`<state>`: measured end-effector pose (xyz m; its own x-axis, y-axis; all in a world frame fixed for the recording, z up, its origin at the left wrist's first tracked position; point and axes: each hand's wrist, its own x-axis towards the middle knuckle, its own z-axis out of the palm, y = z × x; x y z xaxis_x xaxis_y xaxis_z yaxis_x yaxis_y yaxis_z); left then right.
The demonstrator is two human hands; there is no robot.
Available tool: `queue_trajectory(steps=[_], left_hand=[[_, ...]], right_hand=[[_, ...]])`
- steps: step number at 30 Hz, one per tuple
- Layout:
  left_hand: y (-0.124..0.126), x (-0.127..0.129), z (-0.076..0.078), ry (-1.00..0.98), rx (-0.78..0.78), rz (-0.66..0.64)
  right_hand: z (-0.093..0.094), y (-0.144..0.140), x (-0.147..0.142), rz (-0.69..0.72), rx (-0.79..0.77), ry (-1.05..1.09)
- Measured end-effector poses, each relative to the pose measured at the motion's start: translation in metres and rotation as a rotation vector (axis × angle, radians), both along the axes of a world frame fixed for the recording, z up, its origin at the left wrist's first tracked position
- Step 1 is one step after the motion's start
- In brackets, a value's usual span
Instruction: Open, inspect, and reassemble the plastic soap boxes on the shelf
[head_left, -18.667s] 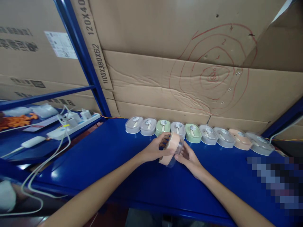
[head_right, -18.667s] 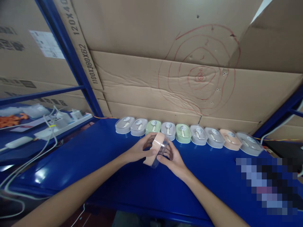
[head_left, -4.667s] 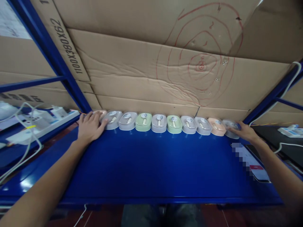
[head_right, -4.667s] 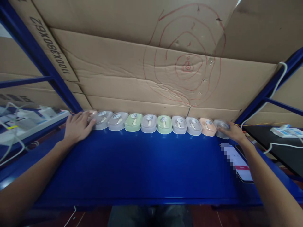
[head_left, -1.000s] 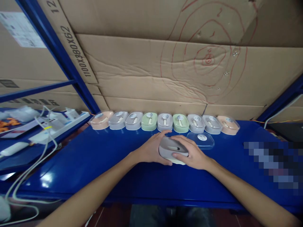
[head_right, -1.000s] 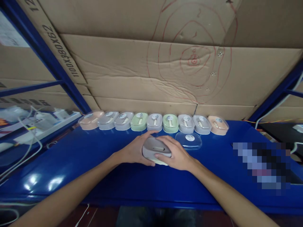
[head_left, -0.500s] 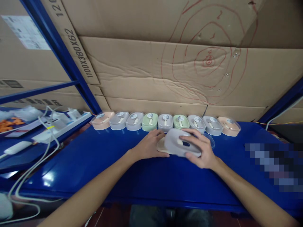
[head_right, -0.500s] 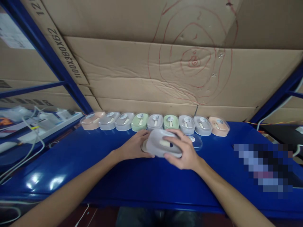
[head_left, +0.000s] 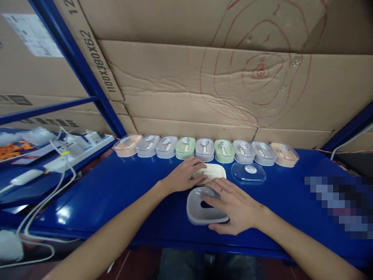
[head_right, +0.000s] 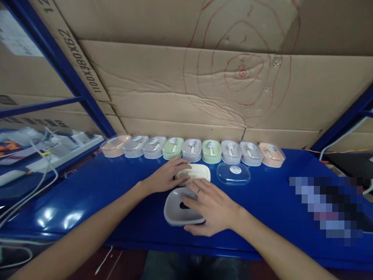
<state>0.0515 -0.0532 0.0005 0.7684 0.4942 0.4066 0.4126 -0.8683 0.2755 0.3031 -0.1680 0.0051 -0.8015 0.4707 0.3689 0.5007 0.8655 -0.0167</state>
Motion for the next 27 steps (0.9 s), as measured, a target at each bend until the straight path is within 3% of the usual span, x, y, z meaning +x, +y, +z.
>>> queue_trajectory(steps=[13,21,27], left_hand=[[0.007,-0.001,-0.008,-0.105,-0.044,0.019],[0.0,0.002,0.003,-0.202,-0.06,0.019],[-0.01,0.005,0.001,-0.145,-0.11,-0.031]], right_hand=[[-0.001,0.011,0.001,-0.098,-0.015,0.028],[-0.001,0.012,0.001,-0.126,-0.015,0.003],[-0.002,0.015,0.001,-0.142,-0.058,0.018]])
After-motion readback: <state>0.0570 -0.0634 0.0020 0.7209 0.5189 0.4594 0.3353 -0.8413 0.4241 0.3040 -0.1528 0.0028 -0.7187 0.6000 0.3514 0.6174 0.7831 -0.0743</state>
